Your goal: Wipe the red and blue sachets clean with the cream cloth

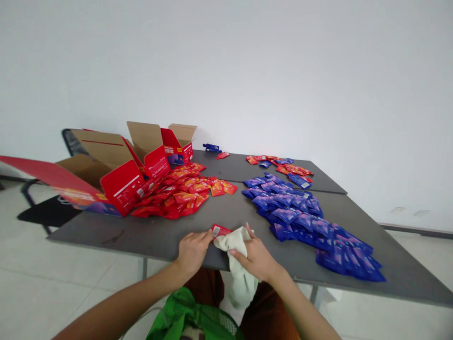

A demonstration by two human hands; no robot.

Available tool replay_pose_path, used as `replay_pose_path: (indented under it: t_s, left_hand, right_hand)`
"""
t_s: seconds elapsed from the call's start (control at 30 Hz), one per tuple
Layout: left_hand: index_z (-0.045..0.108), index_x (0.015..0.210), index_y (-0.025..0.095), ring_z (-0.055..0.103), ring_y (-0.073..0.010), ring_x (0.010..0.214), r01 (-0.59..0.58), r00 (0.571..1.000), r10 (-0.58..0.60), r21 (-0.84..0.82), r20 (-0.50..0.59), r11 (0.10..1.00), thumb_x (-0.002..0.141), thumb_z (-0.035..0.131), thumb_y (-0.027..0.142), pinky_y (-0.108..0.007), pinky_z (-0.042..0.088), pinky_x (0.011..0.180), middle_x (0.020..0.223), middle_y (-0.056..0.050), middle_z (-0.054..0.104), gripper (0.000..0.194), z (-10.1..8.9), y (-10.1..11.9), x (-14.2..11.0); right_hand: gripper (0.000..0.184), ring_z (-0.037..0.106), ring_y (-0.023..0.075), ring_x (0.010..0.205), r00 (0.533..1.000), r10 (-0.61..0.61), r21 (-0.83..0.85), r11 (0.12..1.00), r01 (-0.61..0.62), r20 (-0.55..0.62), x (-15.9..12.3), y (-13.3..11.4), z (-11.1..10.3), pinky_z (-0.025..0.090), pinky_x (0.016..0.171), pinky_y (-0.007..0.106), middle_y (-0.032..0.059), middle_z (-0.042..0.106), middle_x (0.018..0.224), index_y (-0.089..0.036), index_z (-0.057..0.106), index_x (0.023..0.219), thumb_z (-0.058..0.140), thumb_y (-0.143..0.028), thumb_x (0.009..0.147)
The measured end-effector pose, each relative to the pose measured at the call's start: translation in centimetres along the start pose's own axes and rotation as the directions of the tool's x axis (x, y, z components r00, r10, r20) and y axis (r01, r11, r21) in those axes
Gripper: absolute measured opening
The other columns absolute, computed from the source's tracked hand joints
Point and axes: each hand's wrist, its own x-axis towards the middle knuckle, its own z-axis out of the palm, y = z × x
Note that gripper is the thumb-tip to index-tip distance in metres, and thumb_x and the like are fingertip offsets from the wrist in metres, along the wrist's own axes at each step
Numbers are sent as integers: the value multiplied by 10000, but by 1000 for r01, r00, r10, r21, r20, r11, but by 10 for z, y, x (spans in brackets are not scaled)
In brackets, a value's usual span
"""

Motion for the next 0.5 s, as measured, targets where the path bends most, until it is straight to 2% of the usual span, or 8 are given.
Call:
replay_pose_path:
  t_s: [0.07, 0.13, 0.2, 0.3, 0.37, 0.4, 0.47, 0.5]
  left_hand:
    - [707, 1004, 230, 664, -178, 762, 6, 999, -4, -43, 37, 999, 884, 519, 174, -275, 460, 690, 850, -31, 726, 230, -8, 0, -1]
    - [710, 1036, 263, 668, -167, 797, 43, 996, -35, -108, 79, 993, 894, 490, 184, -260, 468, 709, 900, -26, 731, 274, -22, -3, 2]
    - [713, 1047, 310, 673, -163, 814, 130, 984, -111, -140, 140, 982, 894, 481, 223, -255, 473, 711, 941, -10, 735, 291, -44, -12, 15]
    - [745, 954, 323, 677, -209, 838, 280, 942, -260, -72, 213, 957, 843, 543, 301, -288, 476, 719, 887, -7, 743, 231, -80, -37, 59]
    - [751, 957, 297, 673, -228, 872, 337, 929, -316, -85, 193, 938, 787, 602, 311, -291, 476, 737, 855, -24, 742, 226, -95, -64, 101]
    - [748, 980, 277, 676, -221, 851, 387, 913, -360, -132, 190, 912, 775, 617, 312, -282, 479, 744, 791, -31, 736, 245, -98, -78, 124]
    - [749, 962, 230, 678, -195, 734, 493, 863, -415, -302, 287, 816, 729, 673, 284, -252, 493, 708, 647, -27, 701, 251, -93, -105, 168]
    - [746, 942, 200, 671, -179, 674, 589, 806, -478, -393, 349, 706, 699, 707, 267, -242, 503, 681, 624, -27, 690, 255, -86, -116, 189]
  right_hand:
    - [353, 678, 202, 816, 977, 55, -6, 998, -58, -207, -11, 6, -4, 317, 1102, 464, 50, 690, 789, -179, 638, 826, 364, -328, 992]
    - [306, 677, 208, 822, 910, 70, -30, 996, -89, -409, -21, 10, -3, 453, 989, 420, 70, 689, 833, -170, 627, 856, 375, -294, 978]
    - [218, 675, 219, 858, 850, 2, -104, 992, -67, -527, -28, 10, 0, 520, 888, 392, 87, 691, 897, -163, 623, 930, 425, -254, 946]
    - [160, 678, 230, 831, 802, -169, -240, 970, 33, -573, -32, 8, 5, 541, 856, 415, 95, 691, 884, -151, 612, 976, 491, -209, 887]
    - [158, 678, 232, 793, 784, -240, -277, 957, 90, -573, -32, 4, 7, 547, 846, 435, 89, 684, 832, -148, 604, 975, 516, -202, 855]
    - [154, 676, 232, 775, 777, -252, -280, 954, 102, -577, -31, 3, 7, 553, 832, 439, 84, 678, 803, -150, 601, 965, 521, -205, 846]
    - [139, 673, 233, 757, 766, -252, -282, 955, 96, -592, -30, 0, 5, 563, 801, 438, 81, 670, 775, -157, 595, 937, 517, -216, 838]
    - [137, 672, 231, 753, 760, -249, -285, 955, 87, -601, -30, 0, 4, 566, 788, 431, 83, 671, 779, -159, 594, 929, 512, -221, 839]
